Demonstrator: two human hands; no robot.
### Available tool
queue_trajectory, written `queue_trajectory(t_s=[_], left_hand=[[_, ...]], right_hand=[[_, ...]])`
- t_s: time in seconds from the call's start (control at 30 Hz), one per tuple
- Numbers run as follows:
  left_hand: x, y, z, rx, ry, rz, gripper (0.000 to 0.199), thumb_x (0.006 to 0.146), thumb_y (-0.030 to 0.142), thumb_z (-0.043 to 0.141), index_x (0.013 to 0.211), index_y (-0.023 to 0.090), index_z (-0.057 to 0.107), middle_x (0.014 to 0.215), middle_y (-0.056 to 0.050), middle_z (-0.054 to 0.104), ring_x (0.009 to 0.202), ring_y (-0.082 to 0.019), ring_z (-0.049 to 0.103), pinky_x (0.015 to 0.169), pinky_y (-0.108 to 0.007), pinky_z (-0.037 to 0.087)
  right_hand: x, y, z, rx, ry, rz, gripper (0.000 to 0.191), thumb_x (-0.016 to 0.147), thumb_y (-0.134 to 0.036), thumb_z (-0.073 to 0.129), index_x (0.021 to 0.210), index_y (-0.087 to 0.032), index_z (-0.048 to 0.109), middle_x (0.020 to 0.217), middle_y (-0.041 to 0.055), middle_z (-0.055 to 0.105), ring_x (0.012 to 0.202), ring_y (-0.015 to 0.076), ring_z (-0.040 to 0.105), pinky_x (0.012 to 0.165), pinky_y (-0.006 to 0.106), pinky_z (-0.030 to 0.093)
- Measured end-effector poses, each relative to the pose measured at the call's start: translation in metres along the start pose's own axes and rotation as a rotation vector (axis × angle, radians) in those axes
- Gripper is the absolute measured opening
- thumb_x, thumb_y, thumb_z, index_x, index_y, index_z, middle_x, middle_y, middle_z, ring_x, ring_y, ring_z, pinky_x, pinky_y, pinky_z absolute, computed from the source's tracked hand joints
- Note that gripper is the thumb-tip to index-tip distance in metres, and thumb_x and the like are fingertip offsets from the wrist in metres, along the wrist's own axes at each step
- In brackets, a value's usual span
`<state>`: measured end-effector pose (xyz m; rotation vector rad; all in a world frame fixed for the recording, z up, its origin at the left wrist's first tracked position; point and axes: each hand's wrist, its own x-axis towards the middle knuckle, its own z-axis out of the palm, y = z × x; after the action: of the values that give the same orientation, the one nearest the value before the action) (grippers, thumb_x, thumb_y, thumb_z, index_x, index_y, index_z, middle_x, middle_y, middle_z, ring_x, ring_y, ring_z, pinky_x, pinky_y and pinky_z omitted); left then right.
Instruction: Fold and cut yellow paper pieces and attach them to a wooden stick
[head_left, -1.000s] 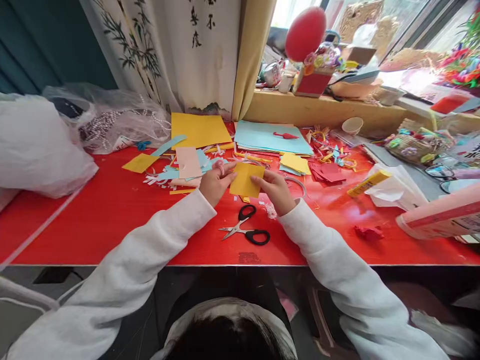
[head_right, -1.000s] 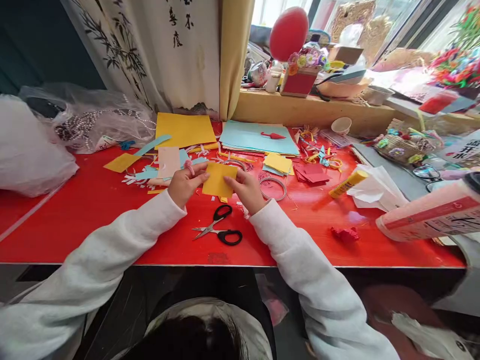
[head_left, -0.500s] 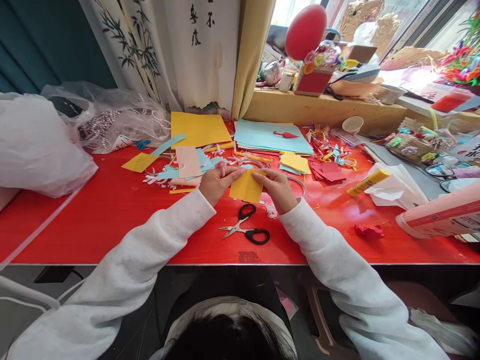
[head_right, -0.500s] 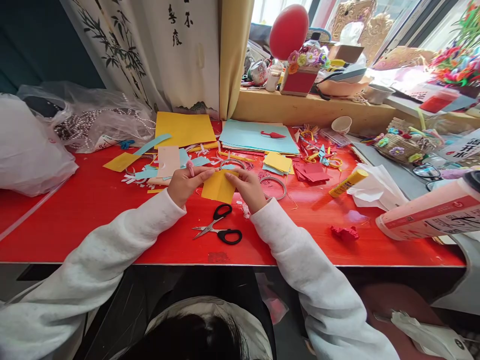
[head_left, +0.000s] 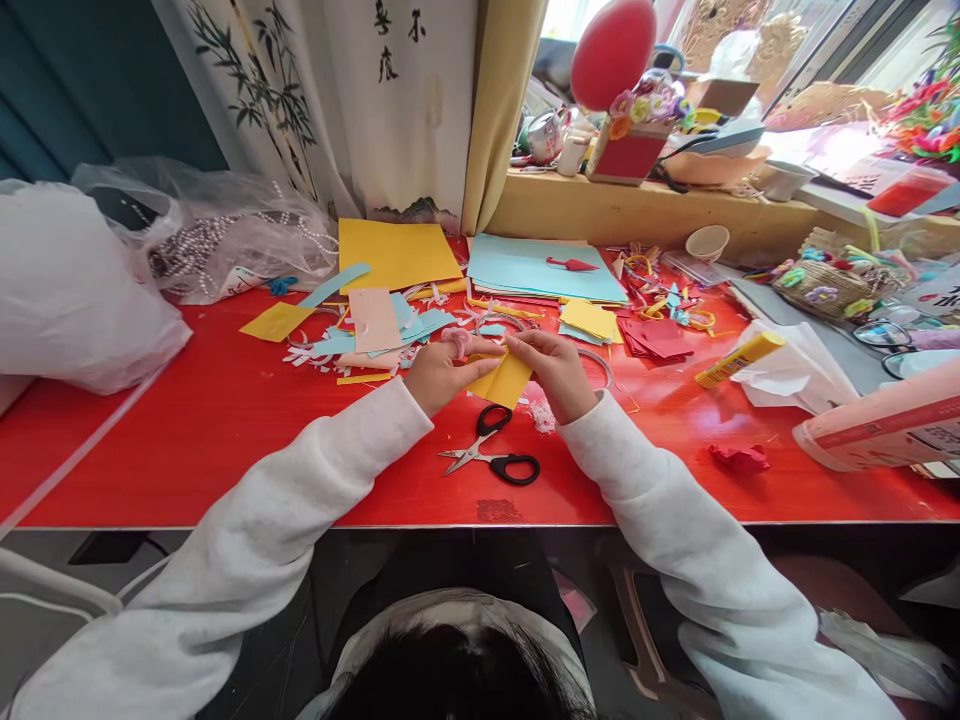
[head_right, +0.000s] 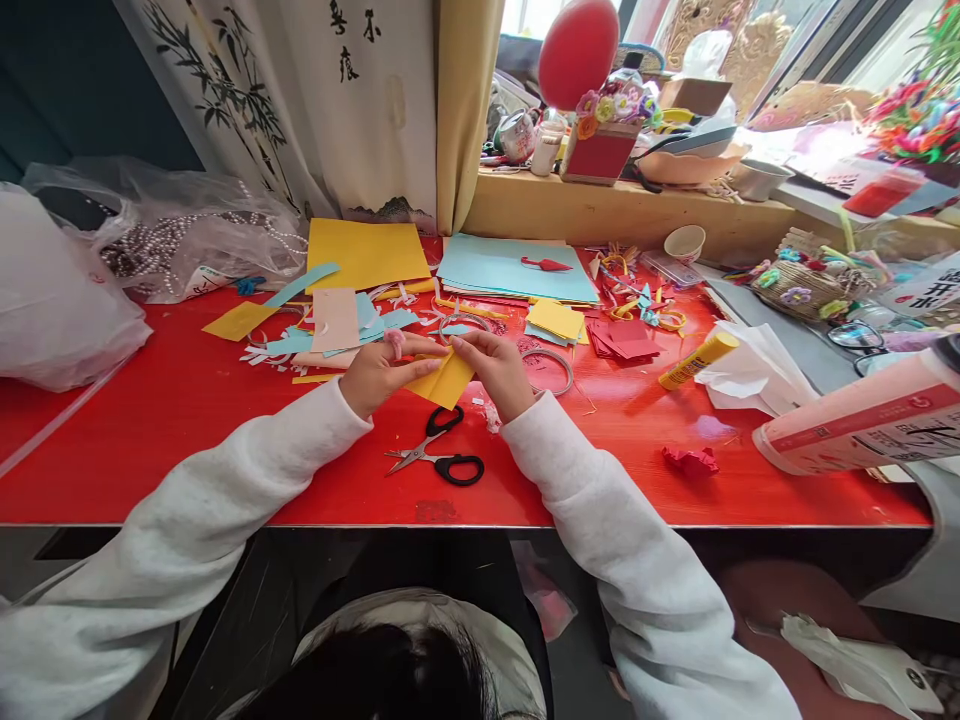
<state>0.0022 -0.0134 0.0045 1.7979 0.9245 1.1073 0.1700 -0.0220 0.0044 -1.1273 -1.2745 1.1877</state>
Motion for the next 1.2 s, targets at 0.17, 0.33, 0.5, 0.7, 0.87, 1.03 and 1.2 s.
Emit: queue_trajectory(t_s=[0.17, 0.33, 0.5, 0.7, 0.87, 1.03, 1.2], left_hand=[[0.002, 0.001, 0.000, -0.099, 0.073, -0.169, 0.048, 0.077, 0.054, 0.054, 0.104, 0.016, 0.067, 0.103, -0.006, 0.067, 0.099, -0.019, 0.058, 0.088, -0.029, 0.045], [0.005, -0.006, -0.003, -0.004, -0.064, -0.212, 0.044, 0.070, 0.055, 0.061, 0.088, 0.015, 0.071, 0.081, -0.003, 0.068, 0.083, -0.017, 0.058, 0.082, -0.029, 0.044], [0.004, -0.012, -0.002, -0.030, -0.061, -0.228, 0.040, 0.066, 0.053, 0.065, 0.082, 0.016, 0.072, 0.080, -0.005, 0.068, 0.080, -0.018, 0.058, 0.077, -0.030, 0.045], [0.003, -0.011, -0.001, 0.032, -0.066, -0.225, 0.036, 0.068, 0.049, 0.065, 0.082, 0.017, 0.071, 0.077, -0.004, 0.067, 0.081, -0.018, 0.059, 0.078, -0.031, 0.046], [0.003, -0.013, 0.000, 0.026, -0.070, -0.241, 0.032, 0.066, 0.046, 0.066, 0.078, 0.016, 0.069, 0.074, -0.004, 0.066, 0.076, -0.017, 0.058, 0.070, -0.031, 0.046], [0.003, -0.010, 0.001, -0.065, -0.079, -0.278, 0.026, 0.065, 0.040, 0.068, 0.075, 0.015, 0.067, 0.070, -0.001, 0.065, 0.068, -0.014, 0.058, 0.066, -0.028, 0.044], [0.003, -0.006, 0.002, -0.128, -0.104, -0.290, 0.023, 0.065, 0.037, 0.069, 0.074, 0.016, 0.067, 0.068, 0.000, 0.065, 0.066, -0.012, 0.057, 0.064, -0.026, 0.044]], right_hand=[[0.000, 0.000, -0.001, -0.063, -0.014, -0.084, 0.028, 0.068, -0.044, 0.067, 0.075, -0.017, 0.064, 0.068, 0.0003, 0.057, 0.061, 0.0097, 0.049, 0.055, 0.024, 0.040], [0.000, 0.003, -0.002, -0.201, -0.047, -0.232, 0.026, 0.075, -0.043, 0.062, 0.077, -0.017, 0.063, 0.072, 0.0014, 0.059, 0.069, 0.0122, 0.051, 0.063, 0.026, 0.040], [-0.001, 0.004, -0.002, -0.388, -0.001, -0.247, 0.031, 0.077, -0.046, 0.057, 0.070, -0.016, 0.062, 0.065, 0.0007, 0.054, 0.062, 0.0110, 0.044, 0.056, 0.025, 0.033], [-0.002, 0.002, -0.001, -0.448, 0.028, -0.252, 0.033, 0.077, -0.046, 0.058, 0.065, -0.016, 0.059, 0.061, 0.0000, 0.050, 0.059, 0.0100, 0.041, 0.052, 0.025, 0.031], [-0.001, 0.005, -0.001, -0.441, 0.001, -0.232, 0.031, 0.077, -0.046, 0.058, 0.069, -0.015, 0.061, 0.066, 0.0025, 0.057, 0.064, 0.0121, 0.047, 0.056, 0.026, 0.036], [-0.001, 0.004, -0.002, -0.422, -0.022, -0.216, 0.030, 0.077, -0.044, 0.058, 0.072, -0.015, 0.062, 0.069, 0.0027, 0.058, 0.065, 0.0121, 0.048, 0.057, 0.025, 0.036], [-0.003, 0.003, -0.001, -0.434, -0.015, -0.222, 0.033, 0.078, -0.047, 0.056, 0.068, -0.015, 0.060, 0.064, 0.0011, 0.053, 0.061, 0.0108, 0.044, 0.053, 0.025, 0.033]])
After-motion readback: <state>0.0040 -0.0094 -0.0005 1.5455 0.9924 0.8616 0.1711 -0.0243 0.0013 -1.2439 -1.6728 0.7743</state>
